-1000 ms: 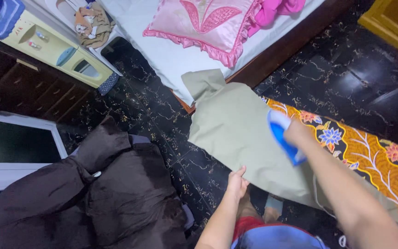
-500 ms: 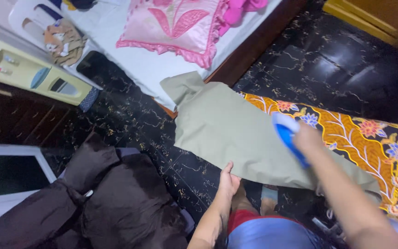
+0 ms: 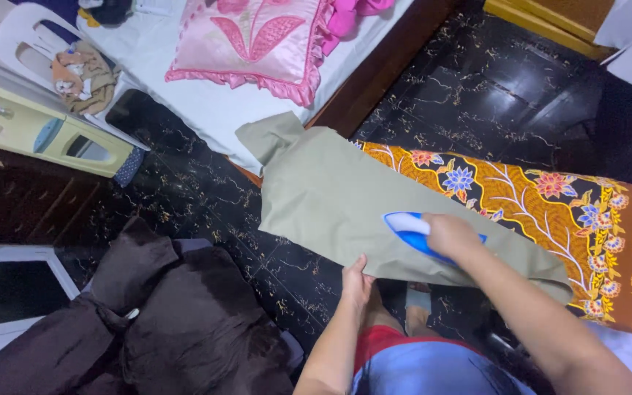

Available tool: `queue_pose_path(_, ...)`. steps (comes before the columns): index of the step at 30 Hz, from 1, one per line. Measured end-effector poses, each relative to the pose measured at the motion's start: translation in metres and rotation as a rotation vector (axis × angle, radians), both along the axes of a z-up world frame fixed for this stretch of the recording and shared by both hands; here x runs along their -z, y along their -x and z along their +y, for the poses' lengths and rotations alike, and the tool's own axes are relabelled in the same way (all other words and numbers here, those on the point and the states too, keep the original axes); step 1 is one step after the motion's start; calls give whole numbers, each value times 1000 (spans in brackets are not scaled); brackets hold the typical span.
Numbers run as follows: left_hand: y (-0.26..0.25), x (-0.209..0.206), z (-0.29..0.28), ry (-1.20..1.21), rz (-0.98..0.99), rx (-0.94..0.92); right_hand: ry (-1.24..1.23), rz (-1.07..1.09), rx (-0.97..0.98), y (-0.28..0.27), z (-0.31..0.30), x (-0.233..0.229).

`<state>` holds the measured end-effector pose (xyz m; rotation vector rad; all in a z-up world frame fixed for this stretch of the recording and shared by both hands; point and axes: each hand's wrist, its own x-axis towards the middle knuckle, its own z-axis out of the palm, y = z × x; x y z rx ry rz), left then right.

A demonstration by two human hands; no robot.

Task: Ironing a pair of khaki trousers on an ironing board in a bedroom.

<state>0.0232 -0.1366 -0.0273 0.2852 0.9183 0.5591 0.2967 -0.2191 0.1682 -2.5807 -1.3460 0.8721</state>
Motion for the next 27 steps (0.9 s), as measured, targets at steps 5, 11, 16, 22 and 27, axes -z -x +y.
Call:
queue_pose_path(5,-8,-11,-1,-84,-43,-29,-108,-35,191,-34,-8,13)
queue_pose_path(11,-29,-66,10,119,-145,-198,-43,-107,389,-129,-81,53)
queue_pose_path(16,-22,-78,46,163,-224,-278,-29,-358,483,-159,-148,45)
queue_pose_path(22,-25,-75,95,-168,-52,-182,-75,-661,366,-125,-205,106)
queue_pose_path(27,-20,-190,177,-259,-139,-238,-10,-694,315,-97,-201,132)
